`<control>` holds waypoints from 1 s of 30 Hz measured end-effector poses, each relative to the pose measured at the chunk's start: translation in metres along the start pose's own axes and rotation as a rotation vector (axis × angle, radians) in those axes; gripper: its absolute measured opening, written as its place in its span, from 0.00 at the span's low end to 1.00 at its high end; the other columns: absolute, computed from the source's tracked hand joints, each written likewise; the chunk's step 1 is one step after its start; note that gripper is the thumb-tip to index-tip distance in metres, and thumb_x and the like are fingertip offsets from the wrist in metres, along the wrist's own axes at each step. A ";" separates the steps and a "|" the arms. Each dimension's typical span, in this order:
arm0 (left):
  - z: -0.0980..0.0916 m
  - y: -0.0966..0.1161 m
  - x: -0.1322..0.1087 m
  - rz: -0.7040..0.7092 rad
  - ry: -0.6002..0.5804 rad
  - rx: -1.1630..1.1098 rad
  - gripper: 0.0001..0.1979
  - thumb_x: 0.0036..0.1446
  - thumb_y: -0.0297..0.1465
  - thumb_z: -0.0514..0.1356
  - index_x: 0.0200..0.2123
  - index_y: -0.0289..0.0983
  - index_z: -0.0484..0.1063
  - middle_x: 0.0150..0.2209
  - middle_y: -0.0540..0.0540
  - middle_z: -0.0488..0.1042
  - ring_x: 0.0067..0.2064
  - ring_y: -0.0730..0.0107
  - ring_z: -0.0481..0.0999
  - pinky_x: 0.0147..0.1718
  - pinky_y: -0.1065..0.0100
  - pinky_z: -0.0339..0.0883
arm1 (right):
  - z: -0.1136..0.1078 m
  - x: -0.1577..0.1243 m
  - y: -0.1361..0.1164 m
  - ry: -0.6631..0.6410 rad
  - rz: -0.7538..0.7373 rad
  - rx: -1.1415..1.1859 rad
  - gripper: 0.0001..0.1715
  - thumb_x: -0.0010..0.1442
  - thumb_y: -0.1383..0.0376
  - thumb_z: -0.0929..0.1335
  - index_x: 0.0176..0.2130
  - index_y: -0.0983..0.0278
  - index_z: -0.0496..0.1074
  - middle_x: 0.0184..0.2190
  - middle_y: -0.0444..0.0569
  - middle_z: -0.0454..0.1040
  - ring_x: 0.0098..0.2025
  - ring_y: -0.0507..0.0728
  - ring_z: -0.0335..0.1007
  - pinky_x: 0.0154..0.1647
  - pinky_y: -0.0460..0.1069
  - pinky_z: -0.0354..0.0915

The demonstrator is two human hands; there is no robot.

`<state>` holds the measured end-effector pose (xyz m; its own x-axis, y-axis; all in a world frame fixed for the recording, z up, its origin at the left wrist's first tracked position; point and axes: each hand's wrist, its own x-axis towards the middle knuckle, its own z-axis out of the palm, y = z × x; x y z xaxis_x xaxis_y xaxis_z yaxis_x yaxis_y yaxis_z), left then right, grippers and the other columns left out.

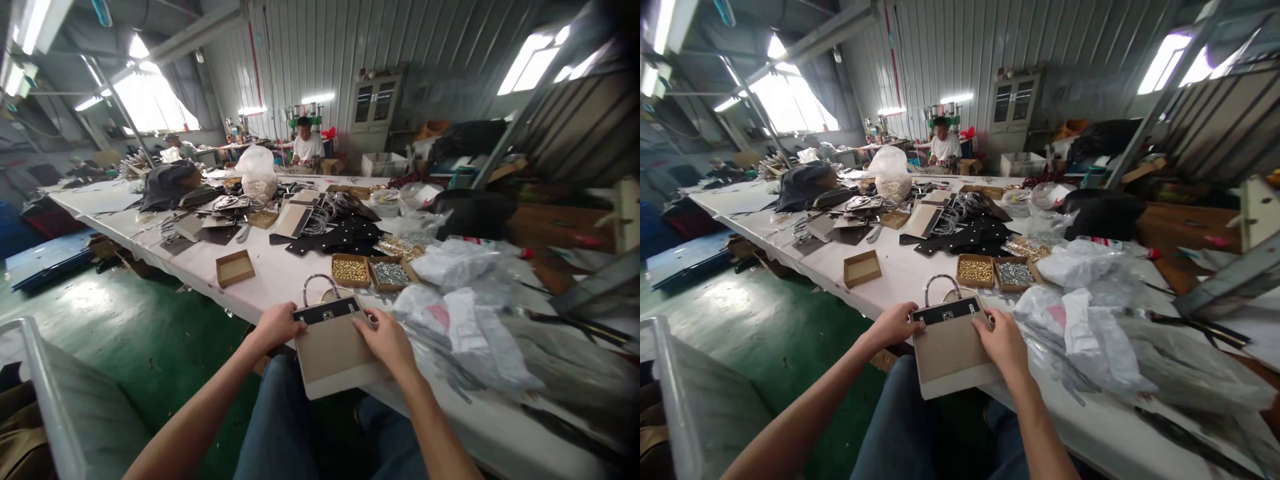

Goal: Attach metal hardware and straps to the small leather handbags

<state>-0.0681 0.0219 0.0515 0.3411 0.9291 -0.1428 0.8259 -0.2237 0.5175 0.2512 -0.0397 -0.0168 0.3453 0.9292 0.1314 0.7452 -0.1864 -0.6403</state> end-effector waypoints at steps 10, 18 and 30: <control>0.002 0.008 0.046 0.088 0.043 -0.411 0.15 0.60 0.33 0.71 0.49 0.37 0.88 0.47 0.41 0.89 0.49 0.53 0.87 0.51 0.60 0.76 | -0.002 0.003 0.014 -0.063 0.222 0.488 0.47 0.61 0.39 0.75 0.66 0.65 0.77 0.39 0.54 0.87 0.41 0.68 0.85 0.43 0.57 0.74; 0.021 -0.002 0.067 0.065 0.164 -0.380 0.18 0.61 0.28 0.73 0.55 0.34 0.85 0.53 0.36 0.87 0.54 0.51 0.85 0.57 0.57 0.77 | 0.005 0.003 0.013 0.079 0.157 0.036 0.43 0.66 0.39 0.68 0.62 0.67 0.81 0.42 0.62 0.86 0.42 0.70 0.81 0.46 0.59 0.69; 0.024 -0.171 -0.113 -0.353 0.815 -0.672 0.14 0.70 0.41 0.67 0.49 0.40 0.86 0.47 0.42 0.88 0.48 0.55 0.87 0.53 0.58 0.79 | -0.010 -0.026 -0.006 0.448 -0.201 -0.119 0.38 0.70 0.42 0.71 0.62 0.68 0.80 0.48 0.65 0.81 0.45 0.71 0.77 0.53 0.64 0.71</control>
<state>-0.2367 -0.0516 -0.0413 -0.4657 0.8797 0.0967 0.3232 0.0674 0.9439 0.2436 -0.0656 -0.0094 0.3796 0.7269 0.5723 0.8732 -0.0769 -0.4813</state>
